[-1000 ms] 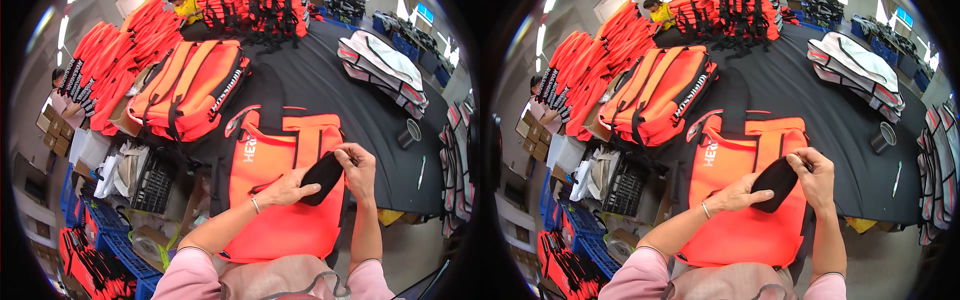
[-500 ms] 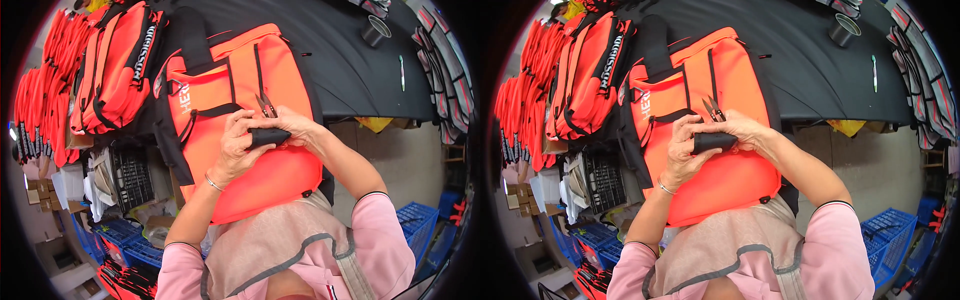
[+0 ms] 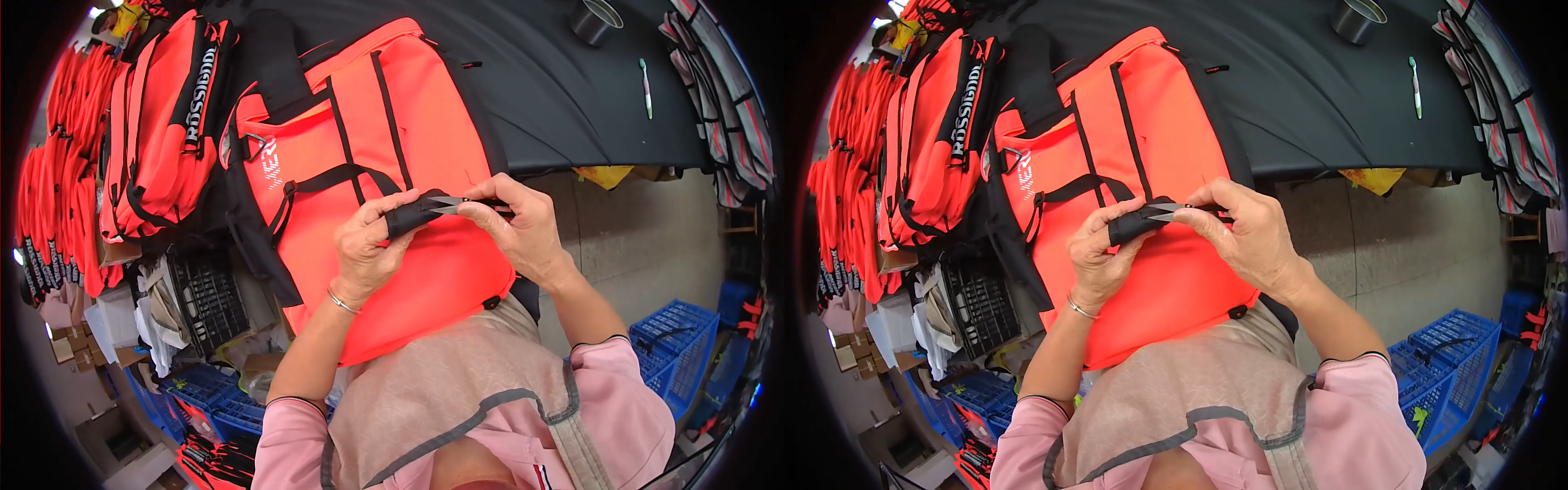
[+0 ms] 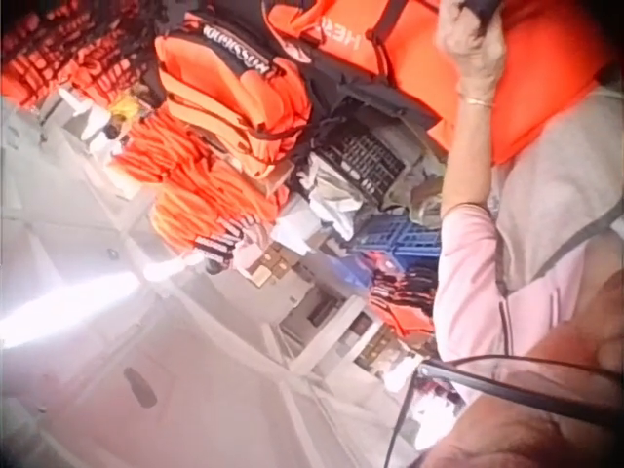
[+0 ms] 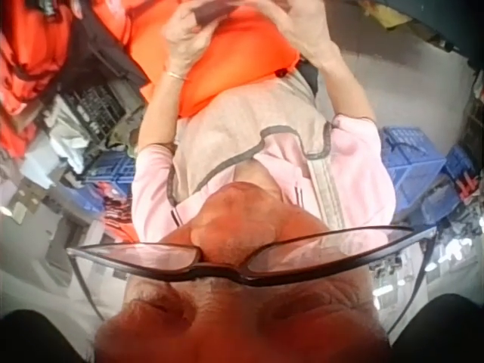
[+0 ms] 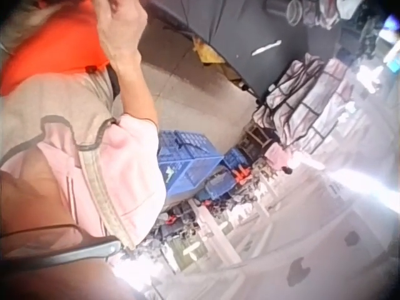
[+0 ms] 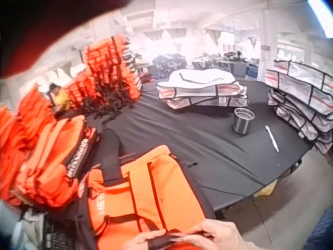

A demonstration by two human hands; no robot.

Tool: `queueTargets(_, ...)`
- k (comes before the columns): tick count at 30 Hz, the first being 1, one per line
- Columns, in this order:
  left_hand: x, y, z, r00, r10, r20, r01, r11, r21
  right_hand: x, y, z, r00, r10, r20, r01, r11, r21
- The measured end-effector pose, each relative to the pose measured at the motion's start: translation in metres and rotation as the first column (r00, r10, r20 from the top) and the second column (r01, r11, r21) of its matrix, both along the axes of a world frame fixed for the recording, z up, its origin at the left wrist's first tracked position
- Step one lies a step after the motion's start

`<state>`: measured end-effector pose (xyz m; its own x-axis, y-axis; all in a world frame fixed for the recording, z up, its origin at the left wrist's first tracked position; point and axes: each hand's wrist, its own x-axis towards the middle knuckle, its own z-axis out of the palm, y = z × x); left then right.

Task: Inspecting and trimming loose threads on manufactured backpacks at a factory workstation.

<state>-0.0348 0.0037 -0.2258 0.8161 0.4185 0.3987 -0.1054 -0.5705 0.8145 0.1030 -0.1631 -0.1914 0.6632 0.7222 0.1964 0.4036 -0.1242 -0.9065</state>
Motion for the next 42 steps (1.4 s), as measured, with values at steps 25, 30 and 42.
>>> queueTargets(25,-0.004,0.007,-0.010,0.996,-0.083,0.014,0.083,0.997,-0.008,0.013,0.013,-0.013,0.981,0.196,0.003,-0.195,0.981,-0.019)
queueTargets(30,-0.004,0.006,-0.012,0.997,-0.069,0.026,0.070,0.997,-0.033,0.015,0.013,-0.014,0.975,0.199,0.101,-0.198,0.980,-0.018)
queueTargets(42,-0.006,0.005,-0.016,0.997,-0.083,0.008,0.083,0.992,-0.097,0.016,0.010,-0.019,0.968,0.251,-0.012,-0.251,0.967,-0.045)
